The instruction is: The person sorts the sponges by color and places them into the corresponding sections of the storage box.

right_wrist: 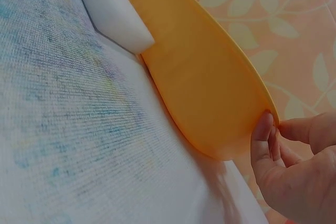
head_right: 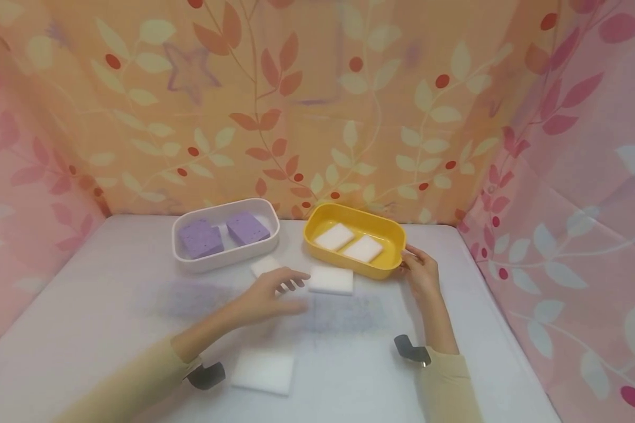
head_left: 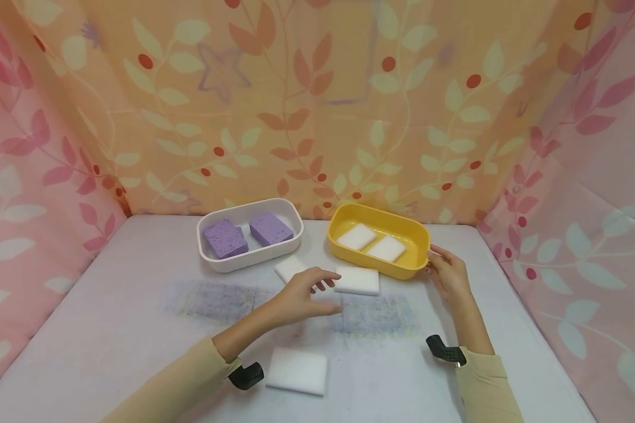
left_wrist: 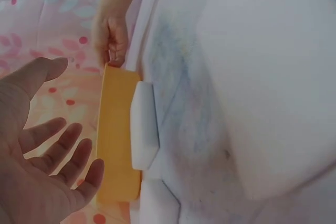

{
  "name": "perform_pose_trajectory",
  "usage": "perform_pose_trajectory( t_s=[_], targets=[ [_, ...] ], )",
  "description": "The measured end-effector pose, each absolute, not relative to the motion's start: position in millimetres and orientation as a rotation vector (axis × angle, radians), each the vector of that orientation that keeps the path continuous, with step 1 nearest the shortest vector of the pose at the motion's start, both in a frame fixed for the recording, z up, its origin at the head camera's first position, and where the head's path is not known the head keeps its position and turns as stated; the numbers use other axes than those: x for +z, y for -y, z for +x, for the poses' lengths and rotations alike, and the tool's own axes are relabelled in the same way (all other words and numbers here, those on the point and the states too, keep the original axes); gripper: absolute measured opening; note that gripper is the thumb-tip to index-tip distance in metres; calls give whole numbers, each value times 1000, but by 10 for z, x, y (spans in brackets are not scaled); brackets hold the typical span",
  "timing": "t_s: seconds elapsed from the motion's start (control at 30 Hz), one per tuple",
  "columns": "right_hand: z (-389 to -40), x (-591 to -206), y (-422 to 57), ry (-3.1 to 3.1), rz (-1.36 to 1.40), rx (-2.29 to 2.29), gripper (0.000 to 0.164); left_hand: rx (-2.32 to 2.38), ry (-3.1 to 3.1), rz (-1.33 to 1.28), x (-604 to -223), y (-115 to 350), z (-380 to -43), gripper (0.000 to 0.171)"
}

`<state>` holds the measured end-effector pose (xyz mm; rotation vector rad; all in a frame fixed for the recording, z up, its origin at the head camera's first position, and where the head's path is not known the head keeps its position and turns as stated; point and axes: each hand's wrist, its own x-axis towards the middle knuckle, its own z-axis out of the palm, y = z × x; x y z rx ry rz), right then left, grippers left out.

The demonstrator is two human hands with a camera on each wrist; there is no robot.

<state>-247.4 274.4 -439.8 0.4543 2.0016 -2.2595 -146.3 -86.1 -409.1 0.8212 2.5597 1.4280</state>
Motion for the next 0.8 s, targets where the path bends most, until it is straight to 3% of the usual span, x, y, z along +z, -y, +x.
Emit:
perform_pose_trajectory(
  t_s=[0.8],
  targets=[
    [-2490, -4446, -2807, -1997, 415, -2302, 61, 1359, -2425, 953, -4522, 1333, -999, 65]
  ],
)
